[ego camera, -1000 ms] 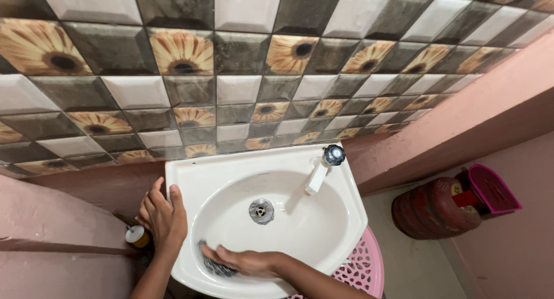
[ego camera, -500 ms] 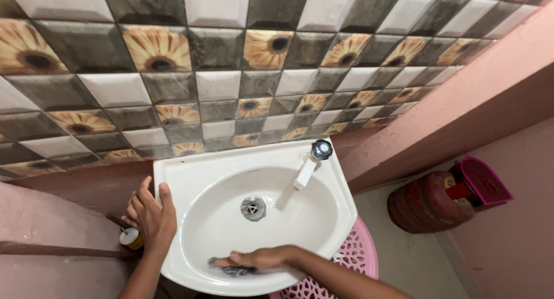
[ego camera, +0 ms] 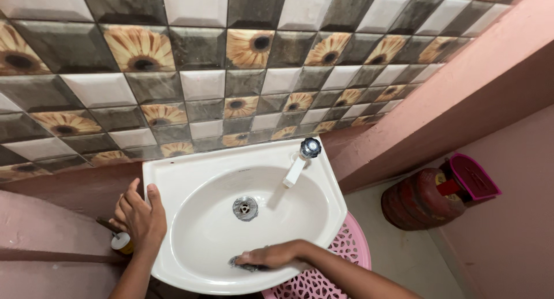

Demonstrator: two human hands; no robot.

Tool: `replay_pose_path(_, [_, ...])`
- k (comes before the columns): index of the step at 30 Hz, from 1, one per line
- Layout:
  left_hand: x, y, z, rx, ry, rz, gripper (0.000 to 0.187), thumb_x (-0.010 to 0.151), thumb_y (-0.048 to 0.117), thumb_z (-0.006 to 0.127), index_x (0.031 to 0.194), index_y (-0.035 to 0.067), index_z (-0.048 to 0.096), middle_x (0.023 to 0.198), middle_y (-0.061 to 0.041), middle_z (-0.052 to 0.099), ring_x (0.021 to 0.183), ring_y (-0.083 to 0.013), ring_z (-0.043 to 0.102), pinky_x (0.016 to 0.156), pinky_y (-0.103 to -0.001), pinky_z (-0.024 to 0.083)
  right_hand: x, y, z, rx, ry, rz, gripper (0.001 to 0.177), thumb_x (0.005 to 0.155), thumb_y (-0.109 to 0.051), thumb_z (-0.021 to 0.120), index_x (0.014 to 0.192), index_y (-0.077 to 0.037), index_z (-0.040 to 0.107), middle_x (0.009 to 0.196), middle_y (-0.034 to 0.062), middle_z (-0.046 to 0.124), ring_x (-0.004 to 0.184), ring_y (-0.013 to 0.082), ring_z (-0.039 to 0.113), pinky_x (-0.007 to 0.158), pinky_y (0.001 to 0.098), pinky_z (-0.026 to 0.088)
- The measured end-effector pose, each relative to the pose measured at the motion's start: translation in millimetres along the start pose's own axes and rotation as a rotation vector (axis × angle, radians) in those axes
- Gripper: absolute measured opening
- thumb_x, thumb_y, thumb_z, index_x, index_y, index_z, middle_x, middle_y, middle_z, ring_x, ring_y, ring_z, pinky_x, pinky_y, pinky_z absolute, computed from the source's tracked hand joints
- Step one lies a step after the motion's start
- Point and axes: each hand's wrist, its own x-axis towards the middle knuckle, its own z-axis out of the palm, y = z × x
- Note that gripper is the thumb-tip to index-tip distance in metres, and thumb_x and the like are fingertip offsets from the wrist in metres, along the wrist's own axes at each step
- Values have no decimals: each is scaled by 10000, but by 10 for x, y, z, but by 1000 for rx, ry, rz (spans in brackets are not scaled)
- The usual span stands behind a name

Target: The person scrubs a white bathroom sink using a metal scouring pad while water runs from the faucet. They clean the basin, the drain area, and the faucet fixture repeatedly.

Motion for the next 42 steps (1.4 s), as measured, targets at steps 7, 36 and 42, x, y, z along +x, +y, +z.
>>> replay_pose_path(7, [39, -58, 37, 49, -9, -22, 705, 1030, 647, 268, 1538, 164, 347, 1553, -282, 295, 1536, -396, 96, 1172, -691, -69, -331, 444, -125, -413, 304, 212, 722, 1021, -660, 198, 1422, -205, 591, 1601, 174, 405, 1526, 370, 299, 1253, 539, 197])
replay_pose_path(36, [32, 11, 4, 5, -14, -43, 712, 1009, 648, 287, 1532, 170, 357, 1556, -235, 323, 1533, -372, 129, 1171, -711, -46, 608, -1063, 208, 405, 206, -295, 892, 923, -730, 121, 1663, -248, -7, 1721, 53, -44, 1561, 311, -48, 1241, 453, 40])
replay_pose_path(42, [21, 26, -10, 11, -25, -40, 720, 1006, 659, 262, 1535, 178, 345, 1552, -232, 318, 1535, -364, 110, 1168, -707, -55, -598, -287, 46, 196, 57, -291, 734, 1043, -625, 166, 1500, -168, 513, 1587, 88, 479, 1476, 299, 427, 1249, 428, 297])
